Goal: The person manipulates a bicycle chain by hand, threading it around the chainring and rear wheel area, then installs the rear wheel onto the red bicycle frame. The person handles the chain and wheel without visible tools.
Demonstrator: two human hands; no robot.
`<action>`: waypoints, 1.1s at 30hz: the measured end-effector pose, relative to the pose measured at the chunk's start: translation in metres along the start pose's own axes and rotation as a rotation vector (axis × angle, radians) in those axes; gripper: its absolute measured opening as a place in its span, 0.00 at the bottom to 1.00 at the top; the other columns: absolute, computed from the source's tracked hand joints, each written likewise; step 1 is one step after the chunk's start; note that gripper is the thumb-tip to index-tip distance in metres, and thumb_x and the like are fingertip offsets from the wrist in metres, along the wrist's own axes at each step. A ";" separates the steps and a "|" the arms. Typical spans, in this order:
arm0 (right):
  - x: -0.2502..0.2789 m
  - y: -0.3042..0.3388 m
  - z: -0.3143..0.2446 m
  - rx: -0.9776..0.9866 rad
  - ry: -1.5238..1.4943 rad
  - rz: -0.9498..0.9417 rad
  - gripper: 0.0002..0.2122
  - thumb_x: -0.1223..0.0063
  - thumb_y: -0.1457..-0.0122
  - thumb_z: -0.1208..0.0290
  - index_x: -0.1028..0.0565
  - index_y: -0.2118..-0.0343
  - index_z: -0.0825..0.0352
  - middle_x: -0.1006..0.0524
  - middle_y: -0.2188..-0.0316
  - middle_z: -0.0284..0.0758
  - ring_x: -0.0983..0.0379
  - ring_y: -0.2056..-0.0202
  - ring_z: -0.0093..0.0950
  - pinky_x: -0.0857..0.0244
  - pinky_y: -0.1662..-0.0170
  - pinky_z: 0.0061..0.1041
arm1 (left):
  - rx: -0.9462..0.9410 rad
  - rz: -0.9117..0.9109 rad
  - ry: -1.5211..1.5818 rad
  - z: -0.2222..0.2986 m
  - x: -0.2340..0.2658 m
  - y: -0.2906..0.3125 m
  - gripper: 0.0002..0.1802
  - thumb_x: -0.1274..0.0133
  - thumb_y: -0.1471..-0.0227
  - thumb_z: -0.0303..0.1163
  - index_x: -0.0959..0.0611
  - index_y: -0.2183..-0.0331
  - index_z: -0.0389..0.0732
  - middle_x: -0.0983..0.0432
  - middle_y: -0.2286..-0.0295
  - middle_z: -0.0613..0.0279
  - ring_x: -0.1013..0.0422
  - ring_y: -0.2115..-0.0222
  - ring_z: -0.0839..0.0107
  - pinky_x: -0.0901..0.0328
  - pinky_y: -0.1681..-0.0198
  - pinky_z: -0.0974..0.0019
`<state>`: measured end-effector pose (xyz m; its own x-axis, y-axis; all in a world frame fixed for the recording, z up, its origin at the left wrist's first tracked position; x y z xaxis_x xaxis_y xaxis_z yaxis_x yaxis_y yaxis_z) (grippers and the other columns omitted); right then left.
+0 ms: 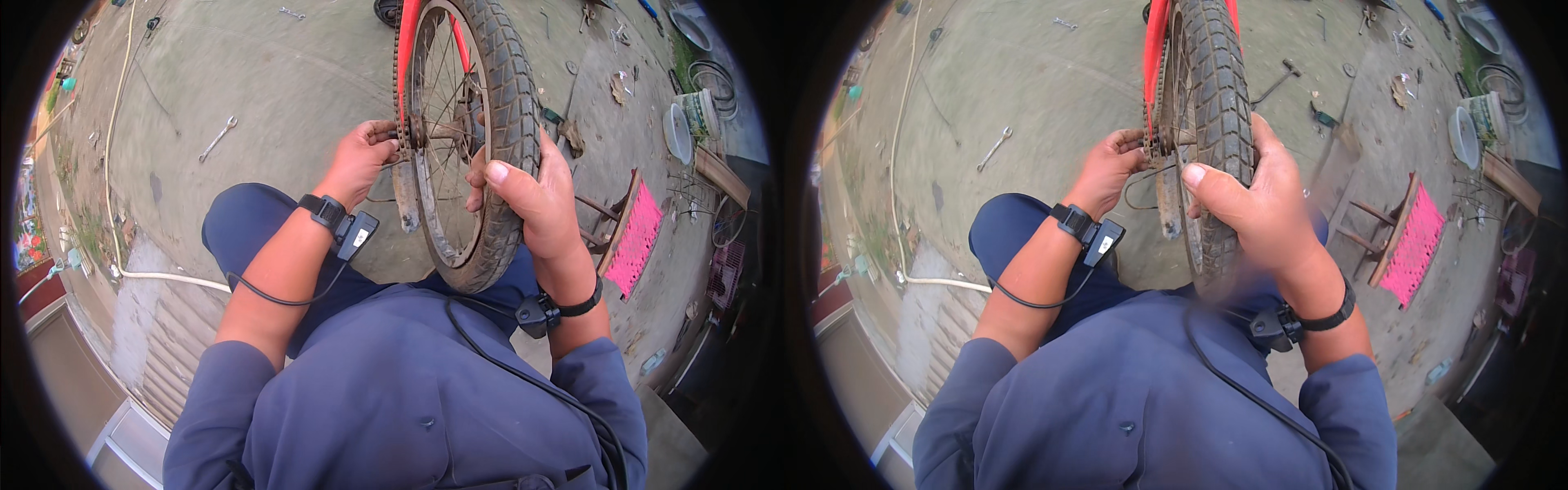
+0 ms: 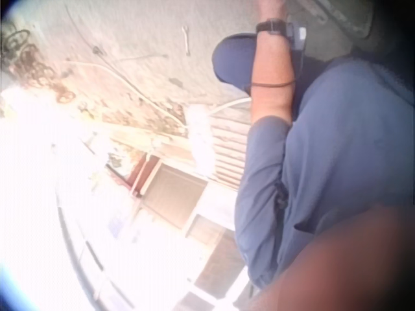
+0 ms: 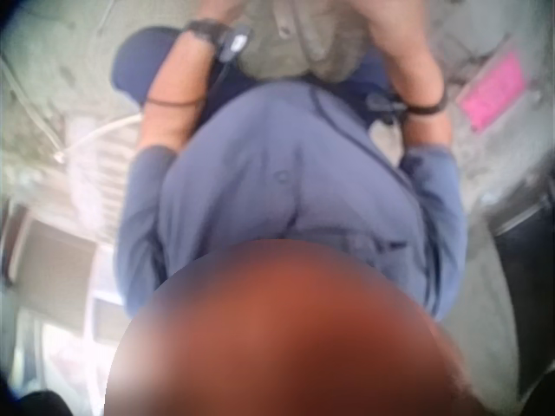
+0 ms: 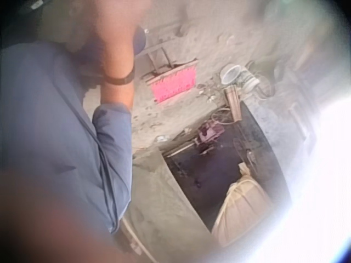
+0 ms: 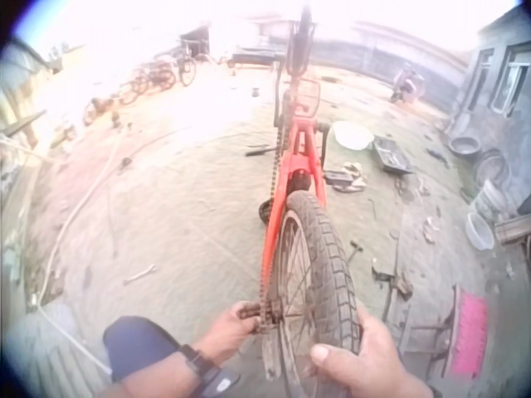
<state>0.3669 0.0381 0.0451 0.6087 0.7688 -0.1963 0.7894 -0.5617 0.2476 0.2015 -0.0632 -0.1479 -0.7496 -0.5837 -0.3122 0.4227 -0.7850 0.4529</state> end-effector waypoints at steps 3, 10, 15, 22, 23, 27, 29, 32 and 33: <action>0.001 0.000 0.001 -0.012 0.031 0.018 0.25 0.38 0.46 0.68 0.34 0.50 0.75 0.24 0.69 0.35 0.26 0.74 0.22 0.29 0.69 0.23 | -0.002 0.019 0.016 -0.006 -0.001 -0.005 0.18 0.49 0.41 0.18 0.25 0.48 0.30 0.21 0.60 0.60 0.26 0.63 0.76 0.30 0.59 0.71; -0.001 0.000 0.002 -0.007 0.208 0.084 0.35 0.43 0.47 0.55 0.36 0.43 0.77 0.26 0.73 0.40 0.25 0.76 0.28 0.29 0.65 0.26 | -0.033 0.020 0.013 -0.011 0.001 -0.009 0.17 0.46 0.41 0.22 0.24 0.50 0.29 0.20 0.62 0.59 0.25 0.66 0.75 0.29 0.60 0.70; -0.003 0.001 0.002 0.036 0.219 0.105 0.36 0.45 0.47 0.54 0.36 0.43 0.79 0.26 0.74 0.38 0.26 0.77 0.27 0.29 0.60 0.28 | -0.041 0.030 -0.004 -0.013 0.003 -0.011 0.16 0.44 0.42 0.24 0.22 0.53 0.29 0.19 0.64 0.58 0.23 0.66 0.74 0.28 0.62 0.70; 0.003 0.001 0.003 0.030 0.147 0.074 0.33 0.43 0.48 0.59 0.35 0.42 0.76 0.24 0.70 0.41 0.24 0.75 0.30 0.28 0.70 0.28 | -0.021 0.032 -0.026 -0.010 0.004 -0.008 0.14 0.43 0.42 0.24 0.21 0.54 0.28 0.19 0.65 0.57 0.23 0.68 0.74 0.28 0.66 0.70; 0.003 0.002 0.004 0.031 0.147 0.080 0.33 0.43 0.48 0.59 0.35 0.42 0.76 0.24 0.70 0.41 0.24 0.75 0.29 0.28 0.70 0.28 | -0.014 0.030 -0.027 -0.010 0.005 -0.009 0.14 0.43 0.42 0.24 0.21 0.54 0.28 0.19 0.65 0.57 0.23 0.68 0.74 0.28 0.66 0.70; 0.003 0.003 0.004 0.033 0.147 0.091 0.34 0.43 0.48 0.59 0.35 0.42 0.76 0.24 0.70 0.42 0.24 0.75 0.29 0.28 0.70 0.27 | -0.020 0.009 -0.021 -0.011 0.005 -0.010 0.15 0.43 0.43 0.24 0.21 0.54 0.29 0.19 0.64 0.57 0.24 0.66 0.74 0.28 0.65 0.70; 0.002 0.003 0.004 0.027 0.143 0.082 0.33 0.43 0.48 0.59 0.35 0.42 0.76 0.24 0.70 0.41 0.24 0.75 0.29 0.28 0.70 0.27 | -0.034 0.022 -0.033 -0.010 0.005 -0.011 0.16 0.44 0.43 0.26 0.21 0.53 0.30 0.20 0.63 0.57 0.24 0.63 0.74 0.29 0.62 0.69; -0.001 0.003 0.002 0.029 0.141 0.095 0.33 0.43 0.48 0.60 0.35 0.43 0.76 0.24 0.70 0.41 0.24 0.74 0.29 0.28 0.69 0.28 | -0.031 0.053 -0.080 -0.001 0.011 -0.012 0.17 0.46 0.41 0.31 0.21 0.52 0.33 0.20 0.59 0.59 0.26 0.58 0.73 0.33 0.58 0.68; -0.002 0.004 0.001 0.030 0.143 0.104 0.33 0.43 0.48 0.60 0.35 0.43 0.76 0.24 0.70 0.41 0.24 0.74 0.29 0.28 0.69 0.28 | 0.004 0.050 -0.087 0.002 0.013 -0.015 0.17 0.47 0.41 0.33 0.20 0.53 0.34 0.20 0.59 0.60 0.27 0.57 0.72 0.34 0.57 0.67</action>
<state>0.3688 0.0338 0.0457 0.6716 0.7402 -0.0336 0.7258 -0.6481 0.2304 0.1842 -0.0588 -0.1570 -0.7690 -0.6019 -0.2150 0.4591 -0.7543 0.4693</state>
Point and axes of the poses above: each hand's wrist, its own y-axis away from the middle knuckle, its own x-axis out of the back of the hand, z = x × y, the point moved 5 cm from there along -y, towards the middle knuckle
